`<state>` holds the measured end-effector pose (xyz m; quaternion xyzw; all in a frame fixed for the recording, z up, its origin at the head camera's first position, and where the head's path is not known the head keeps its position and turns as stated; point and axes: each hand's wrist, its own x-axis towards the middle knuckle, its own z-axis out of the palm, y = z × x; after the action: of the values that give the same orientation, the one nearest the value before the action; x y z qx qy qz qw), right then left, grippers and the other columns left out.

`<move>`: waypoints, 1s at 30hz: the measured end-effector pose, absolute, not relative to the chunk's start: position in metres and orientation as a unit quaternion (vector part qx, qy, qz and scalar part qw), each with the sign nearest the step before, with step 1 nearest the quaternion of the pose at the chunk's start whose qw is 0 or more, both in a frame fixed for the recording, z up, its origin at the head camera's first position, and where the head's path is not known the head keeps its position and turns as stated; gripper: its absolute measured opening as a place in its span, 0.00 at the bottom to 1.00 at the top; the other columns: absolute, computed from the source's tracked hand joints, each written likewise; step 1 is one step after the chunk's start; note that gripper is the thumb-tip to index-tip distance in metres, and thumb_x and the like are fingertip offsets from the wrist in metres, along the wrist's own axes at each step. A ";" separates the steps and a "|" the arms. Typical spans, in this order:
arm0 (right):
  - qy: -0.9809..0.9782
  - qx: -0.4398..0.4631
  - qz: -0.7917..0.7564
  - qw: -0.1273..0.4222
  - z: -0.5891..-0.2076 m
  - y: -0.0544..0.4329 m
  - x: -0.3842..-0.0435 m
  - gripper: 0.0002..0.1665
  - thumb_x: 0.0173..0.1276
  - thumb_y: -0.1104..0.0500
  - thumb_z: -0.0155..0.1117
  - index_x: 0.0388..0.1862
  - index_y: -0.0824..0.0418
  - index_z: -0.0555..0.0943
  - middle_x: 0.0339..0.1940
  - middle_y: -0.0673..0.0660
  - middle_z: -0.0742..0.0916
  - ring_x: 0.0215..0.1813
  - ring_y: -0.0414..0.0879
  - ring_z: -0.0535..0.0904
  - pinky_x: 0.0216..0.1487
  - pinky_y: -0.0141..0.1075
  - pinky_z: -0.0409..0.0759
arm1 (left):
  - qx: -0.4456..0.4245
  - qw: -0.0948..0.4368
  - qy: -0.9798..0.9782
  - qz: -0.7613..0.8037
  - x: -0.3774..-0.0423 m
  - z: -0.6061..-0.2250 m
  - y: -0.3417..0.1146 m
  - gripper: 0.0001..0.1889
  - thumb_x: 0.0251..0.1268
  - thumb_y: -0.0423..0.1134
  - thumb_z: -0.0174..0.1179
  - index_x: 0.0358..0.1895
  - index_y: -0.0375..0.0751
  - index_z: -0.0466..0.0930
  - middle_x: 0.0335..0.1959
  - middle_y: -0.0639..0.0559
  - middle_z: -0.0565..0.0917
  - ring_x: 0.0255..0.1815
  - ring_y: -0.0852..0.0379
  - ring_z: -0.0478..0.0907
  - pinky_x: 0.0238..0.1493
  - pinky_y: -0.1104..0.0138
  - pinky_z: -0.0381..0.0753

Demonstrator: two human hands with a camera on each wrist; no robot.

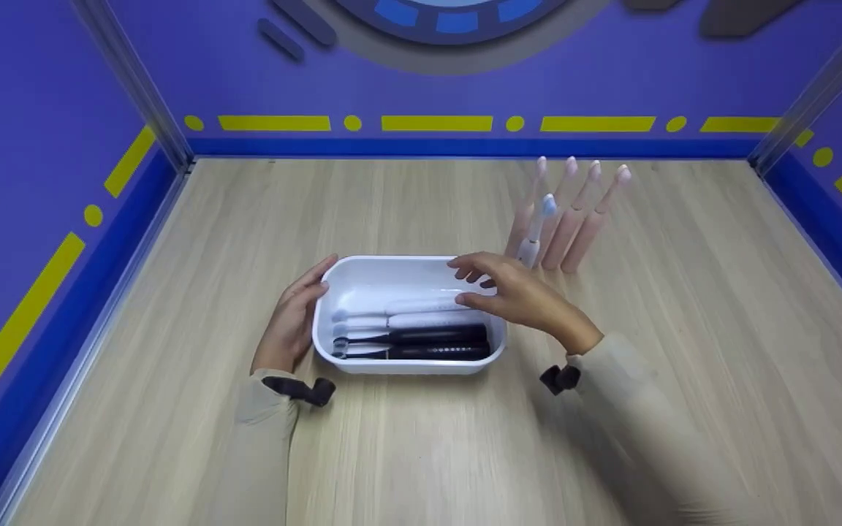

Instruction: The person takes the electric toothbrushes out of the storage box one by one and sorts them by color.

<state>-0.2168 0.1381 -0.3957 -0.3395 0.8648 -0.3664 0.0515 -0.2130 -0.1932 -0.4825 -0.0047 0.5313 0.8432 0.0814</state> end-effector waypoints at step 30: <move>0.881 -0.388 -0.201 0.183 -0.380 0.112 -0.234 0.27 0.63 0.60 0.66 0.61 0.66 0.75 0.53 0.64 0.84 0.56 0.57 0.80 0.58 0.49 0.77 | -0.005 0.080 0.521 0.850 -0.214 -0.483 -0.192 0.26 0.72 0.27 0.40 0.73 0.32 0.55 0.75 0.44 0.60 0.75 0.53 0.56 0.77 0.61 0.53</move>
<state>-0.2338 0.1125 -0.3797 -0.3880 0.8808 -0.2007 0.1827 -0.2142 -0.1920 -0.4830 -0.0055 0.5213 0.8496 0.0802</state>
